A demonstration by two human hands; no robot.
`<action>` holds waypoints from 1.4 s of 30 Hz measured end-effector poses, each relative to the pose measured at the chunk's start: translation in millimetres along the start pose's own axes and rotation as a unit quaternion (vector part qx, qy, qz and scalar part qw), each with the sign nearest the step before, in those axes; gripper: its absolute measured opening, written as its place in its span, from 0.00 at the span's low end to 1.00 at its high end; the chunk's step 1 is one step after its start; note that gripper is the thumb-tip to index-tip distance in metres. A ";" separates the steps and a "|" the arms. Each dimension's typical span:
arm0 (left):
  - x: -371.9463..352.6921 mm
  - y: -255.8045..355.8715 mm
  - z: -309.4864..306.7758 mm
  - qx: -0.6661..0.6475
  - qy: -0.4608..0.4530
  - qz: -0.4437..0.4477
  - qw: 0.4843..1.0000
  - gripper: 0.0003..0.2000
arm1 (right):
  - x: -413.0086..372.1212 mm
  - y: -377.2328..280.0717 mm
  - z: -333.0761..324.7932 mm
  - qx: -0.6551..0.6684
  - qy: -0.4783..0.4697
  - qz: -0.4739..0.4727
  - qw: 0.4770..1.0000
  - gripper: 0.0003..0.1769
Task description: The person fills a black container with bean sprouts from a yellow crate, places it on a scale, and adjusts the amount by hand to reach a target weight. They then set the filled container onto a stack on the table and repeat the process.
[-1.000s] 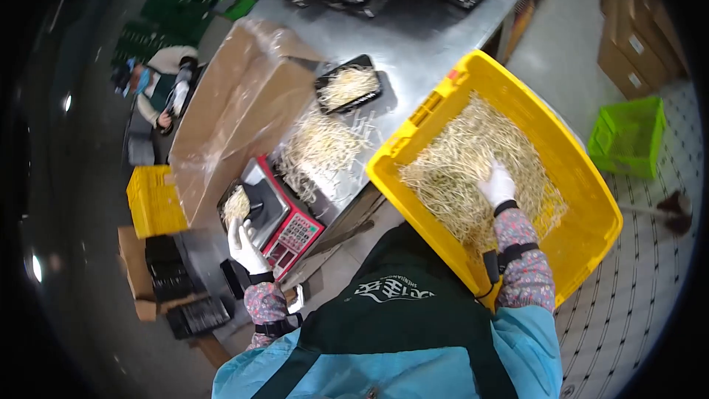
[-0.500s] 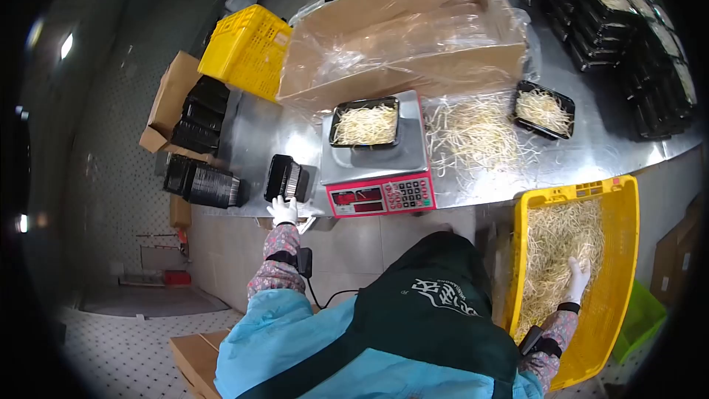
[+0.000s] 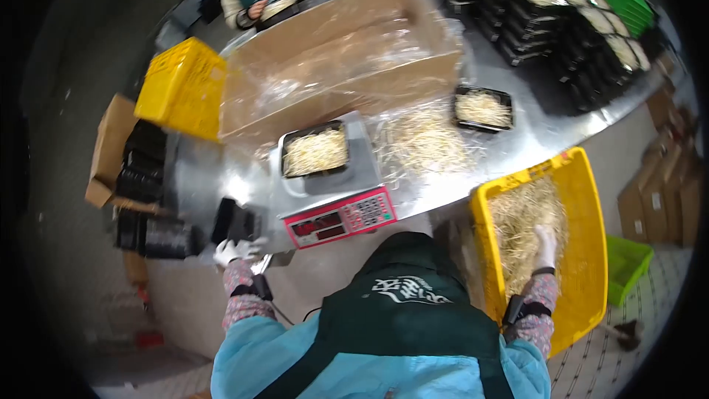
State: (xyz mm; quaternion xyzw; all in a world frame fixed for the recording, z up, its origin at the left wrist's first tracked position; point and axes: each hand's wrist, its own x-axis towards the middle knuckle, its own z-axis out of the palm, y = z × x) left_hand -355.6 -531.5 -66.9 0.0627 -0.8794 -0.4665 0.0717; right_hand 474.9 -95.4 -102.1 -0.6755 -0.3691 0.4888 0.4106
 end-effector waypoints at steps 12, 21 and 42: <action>-273.7 339.6 95.7 -0.323 -0.409 0.338 0.784 0.08 | -56.3 -168.8 25.1 0.319 -0.040 -0.114 0.940 0.31; -560.4 328.8 187.3 -0.205 -0.684 0.478 0.512 0.10 | -96.9 -241.9 39.9 0.148 -0.119 -0.322 0.927 0.43; -634.0 286.5 208.1 -0.171 -0.768 0.372 0.492 0.10 | -89.2 -167.7 -21.5 -0.326 -0.181 -0.376 0.849 0.17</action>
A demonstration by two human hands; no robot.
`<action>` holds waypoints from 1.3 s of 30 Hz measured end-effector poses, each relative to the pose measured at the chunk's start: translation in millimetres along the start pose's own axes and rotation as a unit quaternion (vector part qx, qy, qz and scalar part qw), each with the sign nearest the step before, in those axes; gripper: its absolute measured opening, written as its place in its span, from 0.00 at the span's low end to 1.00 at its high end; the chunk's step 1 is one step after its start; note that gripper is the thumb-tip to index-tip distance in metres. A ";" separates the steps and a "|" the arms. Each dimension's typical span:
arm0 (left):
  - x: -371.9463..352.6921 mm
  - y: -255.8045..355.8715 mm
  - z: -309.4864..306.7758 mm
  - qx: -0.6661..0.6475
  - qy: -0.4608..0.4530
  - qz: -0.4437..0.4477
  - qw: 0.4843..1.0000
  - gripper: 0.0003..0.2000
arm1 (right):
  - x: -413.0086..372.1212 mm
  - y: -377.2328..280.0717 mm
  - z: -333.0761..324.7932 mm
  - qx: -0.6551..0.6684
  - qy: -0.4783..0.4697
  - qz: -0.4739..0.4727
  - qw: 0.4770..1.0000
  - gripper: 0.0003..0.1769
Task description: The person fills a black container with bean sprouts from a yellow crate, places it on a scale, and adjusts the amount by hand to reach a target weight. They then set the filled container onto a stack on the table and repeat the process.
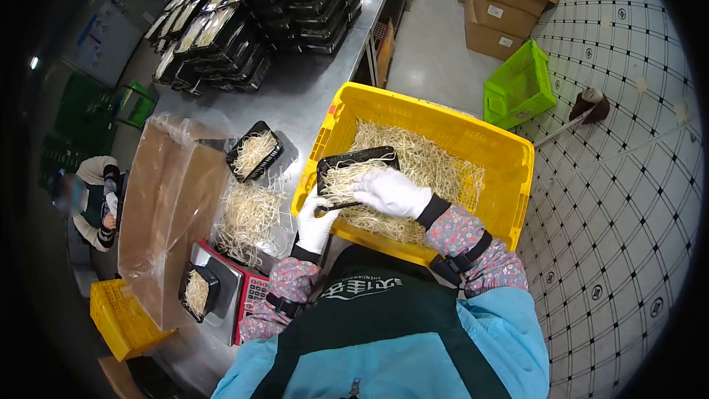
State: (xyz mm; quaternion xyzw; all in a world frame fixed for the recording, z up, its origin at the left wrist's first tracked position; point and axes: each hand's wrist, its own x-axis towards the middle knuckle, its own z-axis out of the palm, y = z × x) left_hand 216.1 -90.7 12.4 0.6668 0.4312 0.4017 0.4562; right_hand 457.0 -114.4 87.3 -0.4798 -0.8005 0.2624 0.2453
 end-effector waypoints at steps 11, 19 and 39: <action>26.3 -12.0 -18.8 -0.022 -0.032 -0.024 0.999 0.09 | 26.4 11.1 23.0 0.043 -0.048 0.111 0.992 0.23; 41.0 1.2 -32.6 -0.021 -0.078 0.028 0.996 0.09 | 78.6 -15.1 13.0 -0.011 0.024 -0.027 0.999 0.13; 101.9 -74.4 -175.7 -0.111 0.218 0.043 0.969 0.12 | 75.2 -31.1 -30.5 0.152 0.257 0.081 0.951 0.12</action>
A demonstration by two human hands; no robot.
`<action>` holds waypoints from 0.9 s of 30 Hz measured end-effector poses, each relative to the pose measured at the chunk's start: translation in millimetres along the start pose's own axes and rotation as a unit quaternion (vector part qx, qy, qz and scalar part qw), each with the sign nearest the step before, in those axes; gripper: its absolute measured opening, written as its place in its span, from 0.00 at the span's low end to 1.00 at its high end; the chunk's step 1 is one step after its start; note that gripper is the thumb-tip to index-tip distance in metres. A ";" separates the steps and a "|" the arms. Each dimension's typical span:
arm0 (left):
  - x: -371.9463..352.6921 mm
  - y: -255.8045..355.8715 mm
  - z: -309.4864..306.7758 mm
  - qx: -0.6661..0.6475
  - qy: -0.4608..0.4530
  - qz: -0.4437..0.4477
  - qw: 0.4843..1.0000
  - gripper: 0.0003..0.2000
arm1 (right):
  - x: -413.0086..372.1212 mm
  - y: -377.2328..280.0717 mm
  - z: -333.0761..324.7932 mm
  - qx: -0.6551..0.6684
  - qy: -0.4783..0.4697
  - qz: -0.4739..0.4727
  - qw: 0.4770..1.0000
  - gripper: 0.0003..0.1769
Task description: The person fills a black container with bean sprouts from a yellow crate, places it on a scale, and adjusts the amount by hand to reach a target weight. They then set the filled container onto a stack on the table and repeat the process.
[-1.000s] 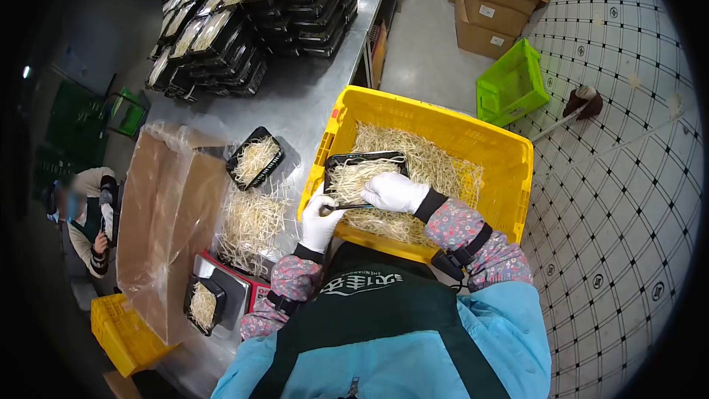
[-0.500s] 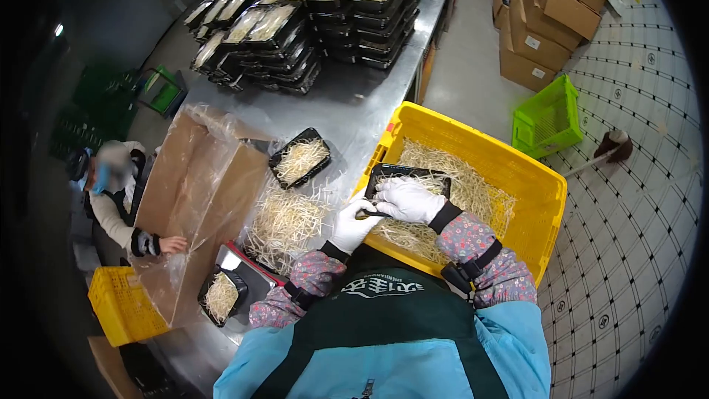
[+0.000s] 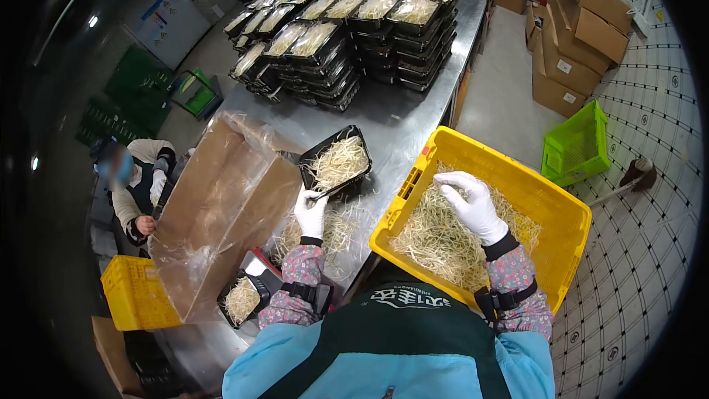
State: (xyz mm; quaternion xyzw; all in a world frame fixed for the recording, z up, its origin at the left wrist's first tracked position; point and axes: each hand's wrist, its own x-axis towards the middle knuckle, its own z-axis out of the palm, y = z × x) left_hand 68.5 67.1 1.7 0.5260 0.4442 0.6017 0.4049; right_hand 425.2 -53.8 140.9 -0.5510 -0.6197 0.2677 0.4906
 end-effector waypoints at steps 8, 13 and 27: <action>22.0 -40.0 -27.1 0.221 0.047 0.043 0.973 0.12 | -35.3 58.1 -17.5 0.077 0.010 0.179 0.981 0.13; 25.9 -34.4 -33.9 0.351 0.028 0.060 0.934 0.14 | -56.2 80.6 -26.2 0.049 -0.016 0.202 0.978 0.13; 92.9 -57.4 58.0 0.599 -0.290 0.089 0.741 0.20 | -91.0 86.5 -26.2 0.033 -0.004 0.237 0.971 0.14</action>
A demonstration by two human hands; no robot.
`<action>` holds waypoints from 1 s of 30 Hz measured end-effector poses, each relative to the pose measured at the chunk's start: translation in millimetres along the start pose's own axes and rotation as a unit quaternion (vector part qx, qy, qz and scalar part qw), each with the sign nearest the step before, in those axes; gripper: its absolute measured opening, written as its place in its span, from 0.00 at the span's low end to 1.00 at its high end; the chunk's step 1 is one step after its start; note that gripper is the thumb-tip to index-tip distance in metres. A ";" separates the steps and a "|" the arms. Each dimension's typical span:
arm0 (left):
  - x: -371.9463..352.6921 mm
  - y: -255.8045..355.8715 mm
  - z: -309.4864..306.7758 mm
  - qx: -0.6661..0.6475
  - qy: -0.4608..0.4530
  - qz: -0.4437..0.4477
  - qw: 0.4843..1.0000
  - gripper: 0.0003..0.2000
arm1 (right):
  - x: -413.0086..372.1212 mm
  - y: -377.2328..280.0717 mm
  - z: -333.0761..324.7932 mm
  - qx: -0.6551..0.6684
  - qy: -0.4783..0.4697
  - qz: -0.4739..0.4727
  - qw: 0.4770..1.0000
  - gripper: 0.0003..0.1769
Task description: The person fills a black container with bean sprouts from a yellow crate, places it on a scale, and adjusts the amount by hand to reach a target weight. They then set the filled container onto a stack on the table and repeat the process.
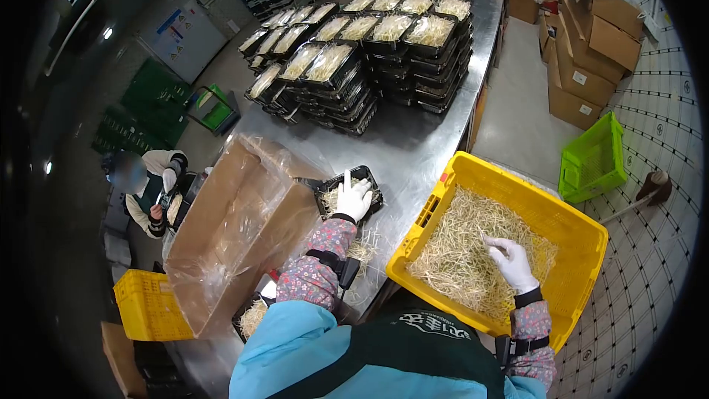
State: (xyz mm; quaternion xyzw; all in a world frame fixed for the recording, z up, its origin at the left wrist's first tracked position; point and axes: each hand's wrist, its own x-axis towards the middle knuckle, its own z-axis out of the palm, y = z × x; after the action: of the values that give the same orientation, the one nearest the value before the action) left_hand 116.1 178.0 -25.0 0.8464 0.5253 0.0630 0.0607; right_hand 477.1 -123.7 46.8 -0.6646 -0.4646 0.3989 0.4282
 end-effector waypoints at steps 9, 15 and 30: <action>-11.4 25.6 -43.5 -0.123 0.187 0.026 0.974 0.34 | -45.4 101.7 -53.4 0.053 0.102 0.079 0.990 0.16; -88.1 140.4 -79.5 -0.516 0.053 0.032 0.854 0.35 | -29.4 142.7 -93.7 -0.075 0.189 0.073 0.976 0.23; -136.6 238.0 41.9 -0.649 -0.204 -0.517 0.519 0.36 | 151.6 183.1 10.7 -0.383 -0.042 0.031 0.922 0.44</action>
State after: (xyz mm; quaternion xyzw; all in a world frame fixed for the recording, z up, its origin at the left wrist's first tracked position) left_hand 273.0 -51.0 -31.9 0.1407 0.6570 0.1696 0.7210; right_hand 555.7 -13.1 -148.7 -0.7748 -0.5784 0.2311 0.1084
